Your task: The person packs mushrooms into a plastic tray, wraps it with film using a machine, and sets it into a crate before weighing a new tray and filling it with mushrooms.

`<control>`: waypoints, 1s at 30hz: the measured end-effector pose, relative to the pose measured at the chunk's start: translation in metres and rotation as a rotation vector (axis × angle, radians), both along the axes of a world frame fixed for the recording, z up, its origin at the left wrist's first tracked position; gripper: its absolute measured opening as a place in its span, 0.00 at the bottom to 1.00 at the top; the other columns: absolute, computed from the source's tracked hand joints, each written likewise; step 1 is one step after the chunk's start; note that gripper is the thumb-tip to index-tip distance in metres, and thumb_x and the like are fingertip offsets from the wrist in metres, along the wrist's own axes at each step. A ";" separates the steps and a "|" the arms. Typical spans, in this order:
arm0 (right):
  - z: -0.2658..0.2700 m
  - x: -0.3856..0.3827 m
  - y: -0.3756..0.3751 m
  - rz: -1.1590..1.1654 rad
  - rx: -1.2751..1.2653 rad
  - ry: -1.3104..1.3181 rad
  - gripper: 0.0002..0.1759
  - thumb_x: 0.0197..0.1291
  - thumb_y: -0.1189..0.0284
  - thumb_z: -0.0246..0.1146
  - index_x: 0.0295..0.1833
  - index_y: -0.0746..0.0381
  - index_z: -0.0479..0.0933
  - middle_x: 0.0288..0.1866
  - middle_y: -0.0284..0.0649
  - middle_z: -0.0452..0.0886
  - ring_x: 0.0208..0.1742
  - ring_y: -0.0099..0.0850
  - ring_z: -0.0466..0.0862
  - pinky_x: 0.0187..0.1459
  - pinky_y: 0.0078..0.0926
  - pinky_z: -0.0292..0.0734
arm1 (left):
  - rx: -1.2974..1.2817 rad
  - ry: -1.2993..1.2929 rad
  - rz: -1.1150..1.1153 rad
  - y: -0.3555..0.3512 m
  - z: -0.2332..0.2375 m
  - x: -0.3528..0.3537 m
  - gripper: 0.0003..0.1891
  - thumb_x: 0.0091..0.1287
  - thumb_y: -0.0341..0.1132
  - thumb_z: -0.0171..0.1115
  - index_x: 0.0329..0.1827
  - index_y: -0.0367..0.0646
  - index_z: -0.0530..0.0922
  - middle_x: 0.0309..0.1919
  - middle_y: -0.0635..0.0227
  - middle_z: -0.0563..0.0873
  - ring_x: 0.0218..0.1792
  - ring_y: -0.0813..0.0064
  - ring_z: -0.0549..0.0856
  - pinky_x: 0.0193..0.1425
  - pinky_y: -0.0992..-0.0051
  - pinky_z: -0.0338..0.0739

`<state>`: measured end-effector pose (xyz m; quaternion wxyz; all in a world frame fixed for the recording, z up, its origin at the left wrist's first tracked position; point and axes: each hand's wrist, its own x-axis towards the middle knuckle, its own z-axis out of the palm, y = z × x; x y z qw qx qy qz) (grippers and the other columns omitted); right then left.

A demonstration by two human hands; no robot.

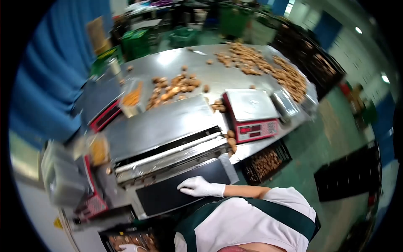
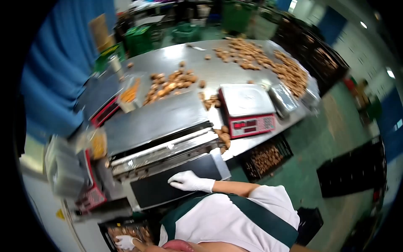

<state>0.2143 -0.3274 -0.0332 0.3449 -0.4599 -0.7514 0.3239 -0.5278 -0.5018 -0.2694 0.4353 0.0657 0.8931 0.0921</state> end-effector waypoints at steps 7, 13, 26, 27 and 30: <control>0.008 0.047 -0.009 0.142 -0.252 0.171 0.12 0.62 0.66 0.60 0.45 0.62 0.80 0.41 0.39 0.84 0.41 0.35 0.84 0.44 0.27 0.79 | 1.120 1.323 -0.243 0.193 0.207 0.385 0.21 0.69 0.39 0.54 0.60 0.33 0.69 0.55 0.51 0.76 0.55 0.54 0.76 0.61 0.62 0.70; 0.040 0.163 -0.014 0.001 -0.276 0.317 0.10 0.61 0.66 0.60 0.42 0.61 0.81 0.33 0.37 0.84 0.34 0.28 0.84 0.42 0.23 0.77 | 1.633 0.407 -0.537 0.193 0.261 0.634 0.18 0.68 0.23 0.47 0.62 0.31 0.65 0.53 0.54 0.75 0.53 0.63 0.78 0.60 0.67 0.71; 0.064 0.548 0.003 -0.973 -0.049 -0.393 0.19 0.54 0.64 0.64 0.49 0.62 0.77 0.43 0.46 0.82 0.43 0.44 0.81 0.46 0.36 0.76 | 1.211 0.740 -1.129 0.144 0.223 0.817 0.06 0.58 0.31 0.61 0.23 0.45 0.78 0.19 0.66 0.78 0.20 0.62 0.76 0.25 0.64 0.66; 0.047 0.571 0.001 -1.035 0.041 -0.574 0.20 0.54 0.63 0.64 0.51 0.61 0.76 0.43 0.45 0.82 0.43 0.46 0.80 0.46 0.39 0.76 | 1.202 0.757 -1.127 0.145 0.224 0.819 0.06 0.58 0.31 0.61 0.23 0.45 0.78 0.19 0.66 0.78 0.20 0.63 0.76 0.25 0.64 0.67; 0.038 0.606 0.000 -1.077 -0.233 -0.754 0.20 0.54 0.60 0.64 0.50 0.60 0.77 0.38 0.48 0.83 0.41 0.46 0.82 0.44 0.39 0.76 | 1.209 0.805 -1.124 0.145 0.222 0.820 0.06 0.58 0.31 0.62 0.23 0.45 0.78 0.19 0.67 0.79 0.20 0.64 0.76 0.26 0.65 0.67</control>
